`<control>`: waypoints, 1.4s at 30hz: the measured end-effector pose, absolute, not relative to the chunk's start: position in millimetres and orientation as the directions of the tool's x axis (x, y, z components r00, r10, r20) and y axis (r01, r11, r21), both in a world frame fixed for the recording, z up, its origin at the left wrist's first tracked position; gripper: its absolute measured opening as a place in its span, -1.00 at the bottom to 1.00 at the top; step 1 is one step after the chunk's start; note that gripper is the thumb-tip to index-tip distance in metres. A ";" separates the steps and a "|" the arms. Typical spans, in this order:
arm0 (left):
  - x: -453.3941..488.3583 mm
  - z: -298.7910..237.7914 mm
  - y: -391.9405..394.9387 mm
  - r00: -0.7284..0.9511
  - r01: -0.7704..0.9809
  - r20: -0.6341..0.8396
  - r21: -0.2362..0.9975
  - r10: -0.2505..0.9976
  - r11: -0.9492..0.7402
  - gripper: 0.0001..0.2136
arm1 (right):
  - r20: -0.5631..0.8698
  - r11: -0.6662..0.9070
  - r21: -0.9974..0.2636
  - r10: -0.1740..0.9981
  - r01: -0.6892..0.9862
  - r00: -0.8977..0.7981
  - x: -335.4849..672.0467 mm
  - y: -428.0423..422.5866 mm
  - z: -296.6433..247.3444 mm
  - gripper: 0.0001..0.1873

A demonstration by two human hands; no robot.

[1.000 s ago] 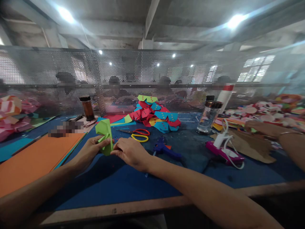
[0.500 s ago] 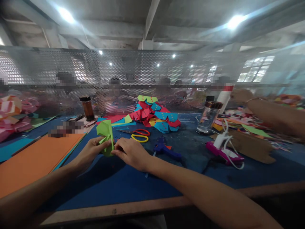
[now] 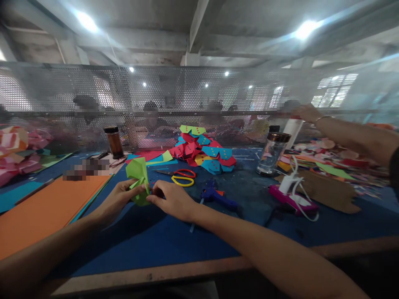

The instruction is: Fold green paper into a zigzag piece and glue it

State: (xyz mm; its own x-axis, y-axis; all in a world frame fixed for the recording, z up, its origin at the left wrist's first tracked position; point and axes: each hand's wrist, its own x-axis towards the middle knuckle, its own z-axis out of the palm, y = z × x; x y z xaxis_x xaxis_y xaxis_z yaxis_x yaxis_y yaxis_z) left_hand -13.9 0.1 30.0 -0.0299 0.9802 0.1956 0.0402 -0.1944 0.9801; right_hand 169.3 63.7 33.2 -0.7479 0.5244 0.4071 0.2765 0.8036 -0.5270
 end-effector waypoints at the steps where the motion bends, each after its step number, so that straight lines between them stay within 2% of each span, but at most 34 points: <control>1: -14.5 29.4 0.2 -0.024 0.034 0.192 0.981 0.981 -0.191 -0.73 | 0.397 0.794 -0.537 0.535 0.284 -0.746 169.2 63.1 34.2 -0.82; 7: -16.9 26.9 0.9 -0.001 0.013 0.183 0.983 0.983 -0.183 -0.76 | 0.356 0.762 -0.567 0.570 0.314 -0.741 169.1 61.7 38.9 -0.85; 13: -13.4 29.0 -0.8 -0.041 0.115 0.202 0.974 0.978 -0.197 -0.75 | 0.342 0.750 -0.594 0.564 0.293 -0.751 169.0 61.9 38.1 -0.92; 19: -11.2 31.3 -1.6 -0.054 0.116 0.210 0.972 0.976 -0.203 -0.74 | 0.360 0.766 -0.581 0.545 0.275 -0.757 169.9 63.3 38.0 -0.82; 23: -10.0 31.7 -2.4 -0.038 0.088 0.196 0.977 0.980 -0.192 -0.73 | 0.378 0.729 -0.635 0.582 0.255 -0.720 171.7 62.0 43.2 -0.75; 28: -9.4 28.3 -0.8 0.024 0.061 0.144 0.988 0.989 -0.145 -0.73 | 0.439 0.613 -0.789 0.612 0.044 -0.658 170.9 64.3 45.1 -0.73; 32: -10.3 24.9 0.5 0.058 0.028 0.116 0.993 0.992 -0.118 -0.73 | 0.406 0.494 -0.867 0.619 -0.069 -0.673 168.6 71.5 40.7 -0.70; 42: -7.0 25.5 1.1 0.091 0.041 0.097 0.994 0.991 -0.101 -0.68 | 0.331 0.500 -0.865 0.627 0.039 -0.705 169.3 67.9 43.1 -0.77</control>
